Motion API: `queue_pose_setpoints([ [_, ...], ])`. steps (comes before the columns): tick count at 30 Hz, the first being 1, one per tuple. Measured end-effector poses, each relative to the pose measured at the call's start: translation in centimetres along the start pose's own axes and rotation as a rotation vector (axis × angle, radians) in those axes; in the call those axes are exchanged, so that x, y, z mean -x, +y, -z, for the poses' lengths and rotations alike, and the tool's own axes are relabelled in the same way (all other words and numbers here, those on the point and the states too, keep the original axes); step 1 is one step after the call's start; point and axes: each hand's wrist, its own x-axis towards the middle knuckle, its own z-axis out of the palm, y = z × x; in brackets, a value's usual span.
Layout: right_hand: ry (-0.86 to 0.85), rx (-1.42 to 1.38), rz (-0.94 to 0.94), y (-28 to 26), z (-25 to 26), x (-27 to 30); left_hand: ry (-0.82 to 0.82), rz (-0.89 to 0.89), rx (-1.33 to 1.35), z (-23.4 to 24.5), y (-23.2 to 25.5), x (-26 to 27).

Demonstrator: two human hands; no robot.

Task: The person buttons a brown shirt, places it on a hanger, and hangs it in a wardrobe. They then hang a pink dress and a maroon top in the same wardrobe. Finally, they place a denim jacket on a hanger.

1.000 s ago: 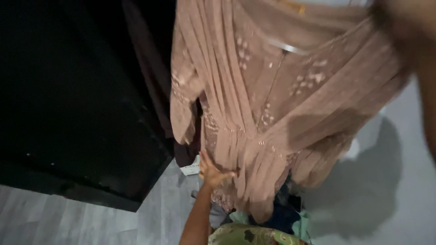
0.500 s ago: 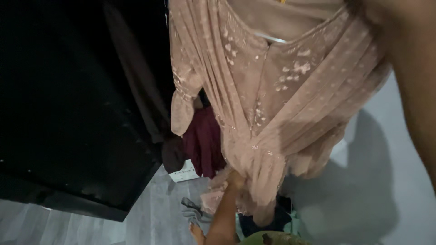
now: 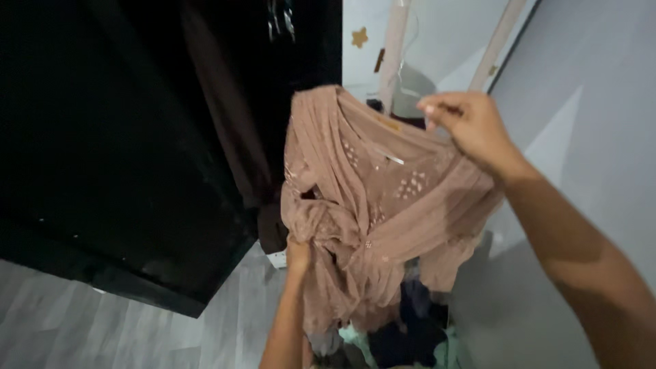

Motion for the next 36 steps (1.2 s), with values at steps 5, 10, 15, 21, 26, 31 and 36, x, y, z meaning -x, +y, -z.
queue_pose_setpoints([
  [5, -0.079, -0.127, 0.249, 3.6, -3.1, -0.1, 0.012, 0.035, 0.405, 5.2, 15.3, 1.8],
  [10, -0.299, -0.304, 0.229, 7.0, -8.4, 1.3, -0.203, 0.03, 0.623, 7.3, 26.3, 3.3],
  [15, -0.351, -0.61, 0.2, 5.8, -15.6, 1.9, -0.261, -0.105, 0.43, 6.0, 29.2, 3.4],
  [21, -0.133, -0.085, 0.667, 1.5, -20.2, 3.9, -0.37, -0.075, 0.449, 7.5, 28.8, 1.6],
  [26, -0.217, -0.216, 0.338, -0.5, -20.8, 2.7, -0.448, -0.073, 0.37, 10.3, 30.7, 0.0],
  [31, -0.207, -0.457, 0.327, -1.4, -22.2, -0.5, -0.248, -0.417, -0.471, 12.9, 34.9, -2.3],
  [36, -0.209, -0.557, 0.36, -2.7, -24.3, -4.0, -0.016, -0.393, -0.343, 13.5, 35.7, -11.1],
])
